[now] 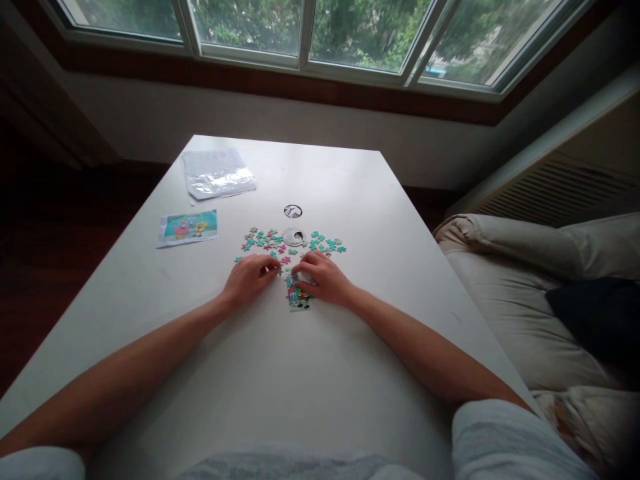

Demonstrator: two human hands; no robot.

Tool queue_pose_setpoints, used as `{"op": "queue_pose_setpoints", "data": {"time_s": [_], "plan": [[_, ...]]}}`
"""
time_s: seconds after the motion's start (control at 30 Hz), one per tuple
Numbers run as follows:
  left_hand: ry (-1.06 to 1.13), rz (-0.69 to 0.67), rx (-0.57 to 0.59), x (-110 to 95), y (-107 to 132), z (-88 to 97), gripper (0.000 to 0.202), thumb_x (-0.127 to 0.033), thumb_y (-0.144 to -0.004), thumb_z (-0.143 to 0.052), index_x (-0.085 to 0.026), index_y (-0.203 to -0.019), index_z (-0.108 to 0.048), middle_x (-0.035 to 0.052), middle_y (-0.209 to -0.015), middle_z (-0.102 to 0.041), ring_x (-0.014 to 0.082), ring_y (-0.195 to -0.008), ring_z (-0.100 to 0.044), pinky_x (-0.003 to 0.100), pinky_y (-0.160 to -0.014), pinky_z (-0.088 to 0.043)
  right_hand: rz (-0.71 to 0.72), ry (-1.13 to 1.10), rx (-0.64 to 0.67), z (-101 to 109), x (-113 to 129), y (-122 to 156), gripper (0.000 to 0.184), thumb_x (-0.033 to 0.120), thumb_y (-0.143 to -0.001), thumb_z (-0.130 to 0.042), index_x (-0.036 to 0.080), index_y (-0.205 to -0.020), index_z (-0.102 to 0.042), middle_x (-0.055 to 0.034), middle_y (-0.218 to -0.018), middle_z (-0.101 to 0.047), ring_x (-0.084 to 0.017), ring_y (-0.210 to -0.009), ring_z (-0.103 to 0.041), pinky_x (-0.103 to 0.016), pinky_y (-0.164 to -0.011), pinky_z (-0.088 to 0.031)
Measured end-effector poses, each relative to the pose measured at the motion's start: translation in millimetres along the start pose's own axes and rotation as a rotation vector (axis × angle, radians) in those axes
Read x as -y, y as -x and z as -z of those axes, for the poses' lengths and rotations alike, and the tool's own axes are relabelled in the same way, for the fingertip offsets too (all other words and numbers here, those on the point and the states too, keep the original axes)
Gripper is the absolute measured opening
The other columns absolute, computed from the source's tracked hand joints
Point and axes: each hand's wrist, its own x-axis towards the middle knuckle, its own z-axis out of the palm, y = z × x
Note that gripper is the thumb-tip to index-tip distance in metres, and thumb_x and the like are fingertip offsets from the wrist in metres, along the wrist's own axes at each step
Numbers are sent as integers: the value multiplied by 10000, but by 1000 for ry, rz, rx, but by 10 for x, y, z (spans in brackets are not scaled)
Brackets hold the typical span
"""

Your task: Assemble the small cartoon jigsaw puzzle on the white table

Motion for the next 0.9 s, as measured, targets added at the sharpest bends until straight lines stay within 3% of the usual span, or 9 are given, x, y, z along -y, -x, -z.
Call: {"op": "queue_pose_setpoints", "data": {"time_s": [0.67,0.9], "plan": [[-32,12,-37,-47,13,-32,139,-280,-903,-599,-231,-927,-727,0,-806,-713,180,-789,-602,310,-762,-423,13,45,8,-62,62,-20,234,355,-915,-685,253,-1125,-666,-78,-1054,-609,-251,-999,-511,-399,-940,-437],[-140,-14,-75,-53,32,-70,79,-259,-901,-628,-229,-890,-701,-2,-812,-698,195,-819,-587,348,-824,-400,52,35,-4,-79,56,-24,241,375,-925,-677,233,-1119,-660,-83,-1041,-605,-244,-984,-510,-398,-926,-444]]}}
